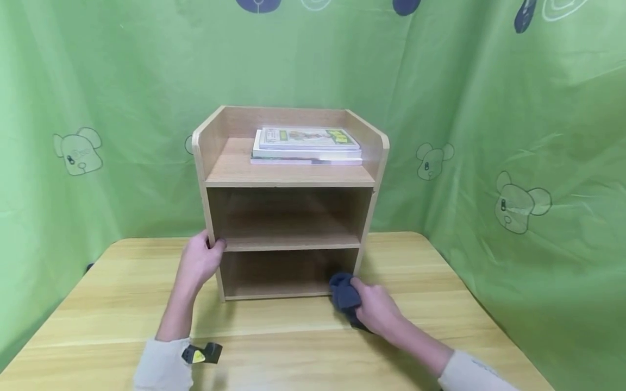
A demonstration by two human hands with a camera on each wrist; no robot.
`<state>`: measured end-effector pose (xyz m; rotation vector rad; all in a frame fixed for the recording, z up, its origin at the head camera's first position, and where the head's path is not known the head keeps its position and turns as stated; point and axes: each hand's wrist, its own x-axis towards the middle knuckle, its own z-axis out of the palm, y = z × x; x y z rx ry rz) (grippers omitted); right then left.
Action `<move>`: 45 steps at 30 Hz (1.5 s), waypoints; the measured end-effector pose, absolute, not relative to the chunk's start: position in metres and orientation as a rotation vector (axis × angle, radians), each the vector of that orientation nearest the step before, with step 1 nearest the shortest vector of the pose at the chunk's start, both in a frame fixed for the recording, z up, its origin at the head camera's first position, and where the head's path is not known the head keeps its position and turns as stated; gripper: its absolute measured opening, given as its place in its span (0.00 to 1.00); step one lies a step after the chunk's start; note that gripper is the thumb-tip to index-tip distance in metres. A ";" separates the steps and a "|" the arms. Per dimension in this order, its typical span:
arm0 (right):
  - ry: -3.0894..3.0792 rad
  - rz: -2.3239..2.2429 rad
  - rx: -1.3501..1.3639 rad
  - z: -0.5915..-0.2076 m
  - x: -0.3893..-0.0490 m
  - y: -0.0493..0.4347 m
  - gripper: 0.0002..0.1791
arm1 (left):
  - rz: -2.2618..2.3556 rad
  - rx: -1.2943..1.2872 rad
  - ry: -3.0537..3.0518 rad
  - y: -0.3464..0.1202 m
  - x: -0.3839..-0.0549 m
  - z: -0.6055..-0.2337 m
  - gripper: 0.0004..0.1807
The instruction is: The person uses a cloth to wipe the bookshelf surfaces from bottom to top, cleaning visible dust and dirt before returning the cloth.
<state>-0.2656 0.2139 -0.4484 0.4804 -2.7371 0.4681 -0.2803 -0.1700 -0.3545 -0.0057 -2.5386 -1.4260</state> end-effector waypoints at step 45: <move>-2.279 0.515 0.543 -0.347 -0.281 0.230 0.21 | -1.426 0.000 -2.533 -0.171 -0.281 -0.354 0.11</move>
